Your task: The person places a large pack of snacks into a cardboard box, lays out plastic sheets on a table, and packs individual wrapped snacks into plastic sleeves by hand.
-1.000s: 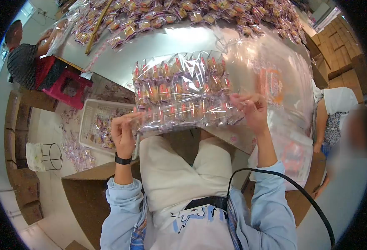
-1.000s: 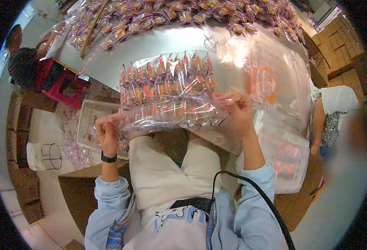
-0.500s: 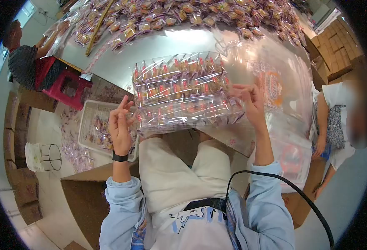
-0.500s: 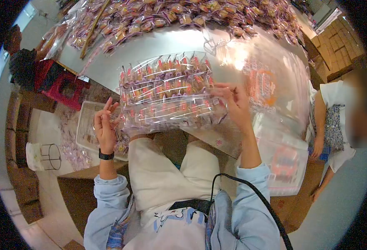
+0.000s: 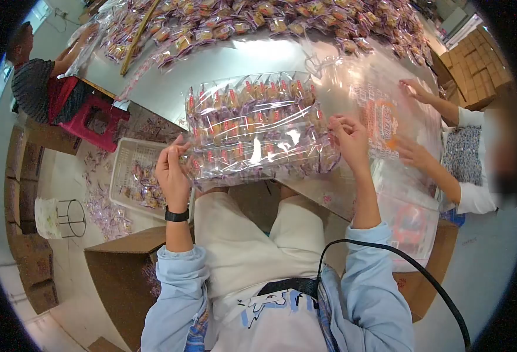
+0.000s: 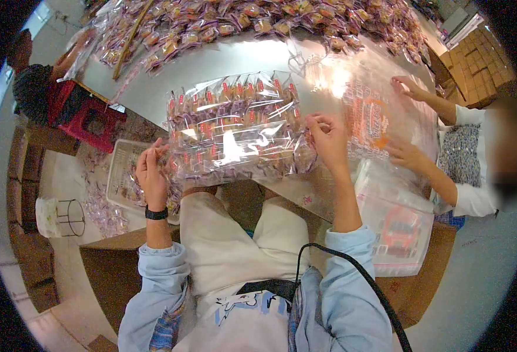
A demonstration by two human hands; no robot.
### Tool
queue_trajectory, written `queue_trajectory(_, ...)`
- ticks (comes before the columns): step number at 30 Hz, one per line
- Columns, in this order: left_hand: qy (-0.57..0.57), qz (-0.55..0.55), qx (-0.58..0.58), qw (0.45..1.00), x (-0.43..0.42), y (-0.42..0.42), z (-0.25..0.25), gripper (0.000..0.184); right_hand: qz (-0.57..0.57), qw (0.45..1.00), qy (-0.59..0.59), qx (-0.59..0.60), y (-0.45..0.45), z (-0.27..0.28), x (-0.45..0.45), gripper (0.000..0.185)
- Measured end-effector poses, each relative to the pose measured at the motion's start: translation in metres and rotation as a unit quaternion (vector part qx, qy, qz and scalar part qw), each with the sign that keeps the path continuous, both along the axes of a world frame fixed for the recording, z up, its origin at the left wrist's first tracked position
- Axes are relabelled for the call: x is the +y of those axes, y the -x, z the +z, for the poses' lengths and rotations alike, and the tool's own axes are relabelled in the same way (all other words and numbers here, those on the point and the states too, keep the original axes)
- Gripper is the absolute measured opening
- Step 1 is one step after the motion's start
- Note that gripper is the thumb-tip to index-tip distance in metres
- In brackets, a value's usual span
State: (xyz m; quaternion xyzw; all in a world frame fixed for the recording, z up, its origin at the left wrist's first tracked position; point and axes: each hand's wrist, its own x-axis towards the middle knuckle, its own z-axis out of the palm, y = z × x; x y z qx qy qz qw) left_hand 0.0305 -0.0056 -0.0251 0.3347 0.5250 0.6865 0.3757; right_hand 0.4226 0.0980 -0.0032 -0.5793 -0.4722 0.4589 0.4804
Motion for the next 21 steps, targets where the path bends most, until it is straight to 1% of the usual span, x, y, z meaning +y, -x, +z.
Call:
queue_trajectory(2, 0.016, 0.004, -0.002, 1.0, -0.002, 0.0, -0.001, 0.027, 0.001, 1.0, 0.012, -0.006, -0.002, 0.0, -0.003, 0.024)
queue_trajectory(5, 0.015, 0.033, 0.043, 0.998, -0.002, 0.004, -0.012, 0.028, -0.011, 0.999, 0.014, 0.028, -0.002, 0.001, -0.006, 0.024)
queue_trajectory(8, 0.04, 0.061, 0.013, 0.997, -0.001, -0.007, 0.0, 0.029, -0.023, 0.998, 0.013, 0.06, 0.0, -0.002, -0.006, 0.022)
queue_trajectory(11, 0.044, 0.057, 0.073, 0.995, -0.001, -0.003, -0.005, 0.029, -0.043, 0.997, -0.025, 0.053, 0.002, -0.007, -0.003, 0.018)
queue_trajectory(14, 0.061, 0.061, 0.054, 0.995, 0.0, -0.005, -0.004, 0.028, -0.054, 0.994, 0.01, 0.093, 0.007, -0.002, -0.005, 0.017)
queue_trajectory(17, 0.068, 0.05, -0.005, 0.996, 0.0, -0.004, -0.008, 0.025, -0.067, 0.99, 0.051, 0.113, 0.005, -0.01, -0.005, 0.014)
queue_trajectory(20, 0.07, 0.037, -0.016, 0.997, 0.001, 0.003, -0.025, 0.023, -0.056, 0.988, 0.064, 0.13, -0.001, -0.024, -0.004, 0.013)
queue_trajectory(21, 0.084, 0.037, -0.016, 0.996, 0.001, 0.002, -0.022, 0.023, -0.064, 0.988, 0.071, 0.119, 0.0, -0.021, -0.004, 0.013)
